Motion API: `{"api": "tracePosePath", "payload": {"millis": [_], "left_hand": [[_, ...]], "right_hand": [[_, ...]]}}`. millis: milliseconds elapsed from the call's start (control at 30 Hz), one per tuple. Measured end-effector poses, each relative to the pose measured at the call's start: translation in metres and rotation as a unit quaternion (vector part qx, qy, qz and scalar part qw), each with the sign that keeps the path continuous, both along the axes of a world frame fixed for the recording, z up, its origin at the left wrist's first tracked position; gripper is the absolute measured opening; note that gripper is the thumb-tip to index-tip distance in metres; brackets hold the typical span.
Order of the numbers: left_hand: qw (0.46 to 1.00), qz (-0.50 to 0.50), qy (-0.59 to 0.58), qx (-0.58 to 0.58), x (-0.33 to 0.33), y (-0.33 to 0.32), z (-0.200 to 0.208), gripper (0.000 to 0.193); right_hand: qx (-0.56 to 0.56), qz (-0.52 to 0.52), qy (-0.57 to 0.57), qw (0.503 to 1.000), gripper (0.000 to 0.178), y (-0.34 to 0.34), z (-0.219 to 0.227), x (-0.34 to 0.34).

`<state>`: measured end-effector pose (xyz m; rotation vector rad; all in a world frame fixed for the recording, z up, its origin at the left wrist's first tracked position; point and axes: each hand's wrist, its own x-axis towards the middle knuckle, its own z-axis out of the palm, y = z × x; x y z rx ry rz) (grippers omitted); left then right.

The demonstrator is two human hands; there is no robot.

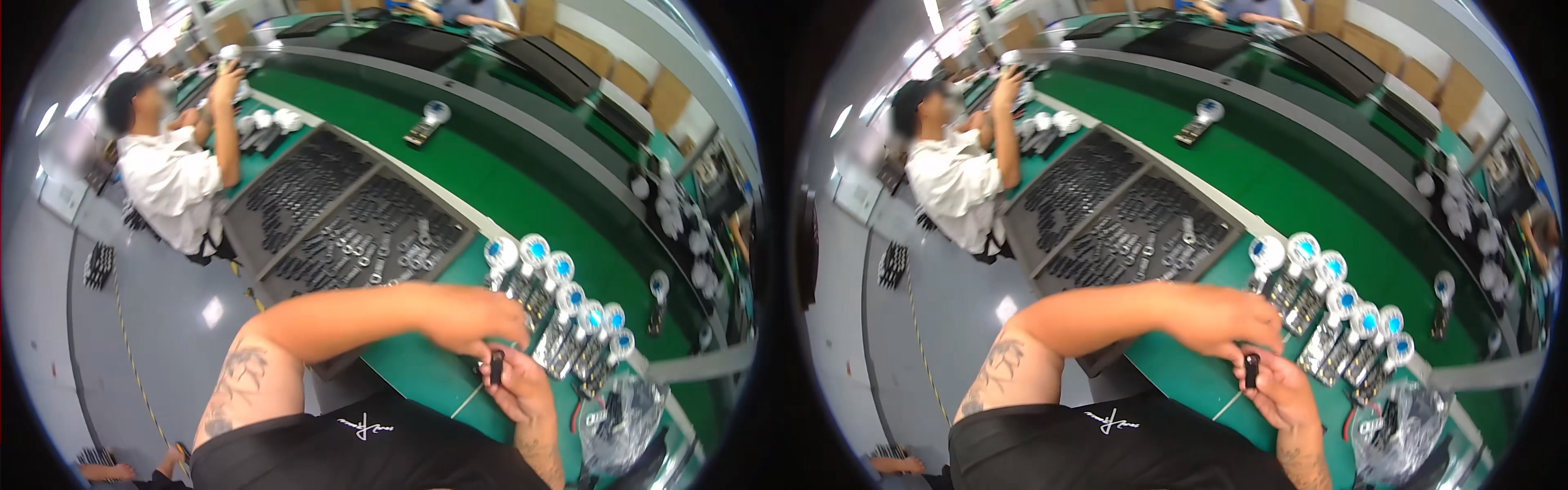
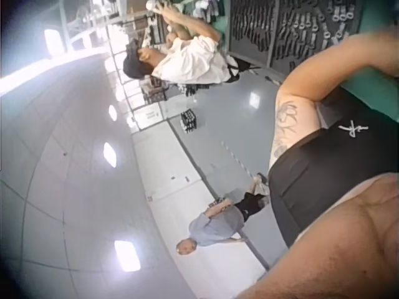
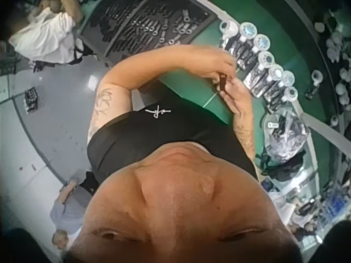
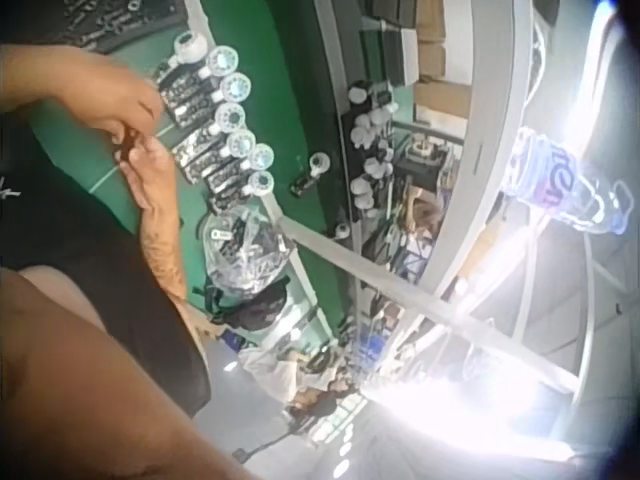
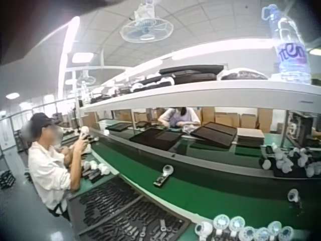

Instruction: Assembling electronic components into housings on a production line.

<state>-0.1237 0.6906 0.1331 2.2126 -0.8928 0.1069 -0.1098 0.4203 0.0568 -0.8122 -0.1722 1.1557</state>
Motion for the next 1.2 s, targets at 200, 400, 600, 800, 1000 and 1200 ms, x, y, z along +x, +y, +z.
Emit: {"api": "tracePosePath", "payload": {"millis": [200, 400, 600, 800, 1000, 1200], "left_hand": [[0.839, 0.527, -0.054, 0.121, 0.155, 0.164, -0.050, 0.044], [0.736, 0.655, 0.056, 0.160, 0.199, 0.267, -0.108, 0.051], [0.706, 0.636, 0.128, 0.284, 0.228, 0.269, -0.094, 0.028], [0.738, 0.260, 0.290, -0.551, 0.104, 0.214, -0.002, 0.039], [0.706, 0.047, 0.347, -0.615, -0.066, 0.125, 0.000, 0.066], [0.676, 0.063, 0.307, -0.667, -0.132, -0.002, -0.037, 0.067]], "right_hand": [[0.159, 0.040, 0.077, 0.983, 0.053, 0.015, -0.047, -0.003], [0.178, 0.074, 0.164, 0.968, 0.044, 0.028, -0.067, -0.009], [0.241, 0.186, 0.111, 0.946, 0.043, 0.021, -0.081, -0.009], [0.246, 0.159, 0.129, 0.947, 0.041, 0.026, -0.073, -0.010], [0.300, 0.124, 0.074, 0.943, 0.044, 0.027, -0.060, -0.011], [0.320, -0.025, -0.009, 0.947, 0.045, -0.020, -0.005, -0.009]]}}
